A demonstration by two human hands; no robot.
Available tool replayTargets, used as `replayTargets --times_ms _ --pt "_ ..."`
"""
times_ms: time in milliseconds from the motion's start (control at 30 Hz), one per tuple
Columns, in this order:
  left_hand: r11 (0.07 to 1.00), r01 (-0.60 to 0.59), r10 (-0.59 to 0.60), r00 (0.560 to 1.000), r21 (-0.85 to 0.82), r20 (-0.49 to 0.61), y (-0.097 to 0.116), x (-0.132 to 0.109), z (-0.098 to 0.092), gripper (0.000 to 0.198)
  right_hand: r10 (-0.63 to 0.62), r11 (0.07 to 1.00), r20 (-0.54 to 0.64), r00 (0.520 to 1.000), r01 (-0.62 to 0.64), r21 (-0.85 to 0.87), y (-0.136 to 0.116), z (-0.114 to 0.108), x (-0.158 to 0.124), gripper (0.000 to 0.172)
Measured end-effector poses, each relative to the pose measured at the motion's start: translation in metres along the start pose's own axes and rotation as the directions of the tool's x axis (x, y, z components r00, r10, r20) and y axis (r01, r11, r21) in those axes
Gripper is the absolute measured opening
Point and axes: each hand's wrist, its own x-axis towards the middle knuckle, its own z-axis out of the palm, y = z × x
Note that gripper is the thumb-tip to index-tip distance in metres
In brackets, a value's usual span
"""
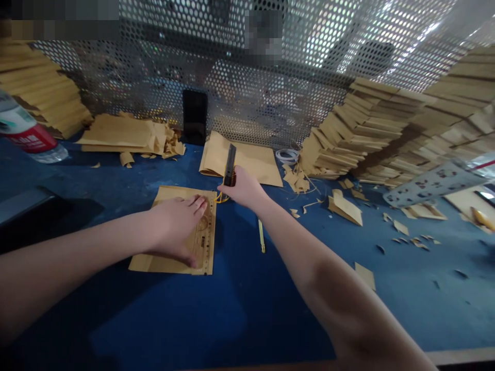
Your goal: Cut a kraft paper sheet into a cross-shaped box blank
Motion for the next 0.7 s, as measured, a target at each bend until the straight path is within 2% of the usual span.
replayTargets --times_ms 233,500,700 --pt "1.0 -0.005 0.005 1.0 0.025 0.003 -0.001 0.0 0.0 0.069 -0.012 1.0 0.137 0.991 0.011 0.004 -0.009 -0.003 -0.023 0.035" --pt "1.0 0.002 -0.002 1.0 0.018 -0.004 0.002 -0.003 -0.002 0.064 -0.068 0.996 0.158 0.985 0.076 -0.04 -0.018 -0.005 -0.053 0.035" --pt "1.0 0.022 -0.022 1.0 0.001 0.015 0.002 -0.004 -0.006 0.062 -0.113 0.993 0.254 0.961 0.114 0.011 -0.012 0.002 -0.072 0.034"
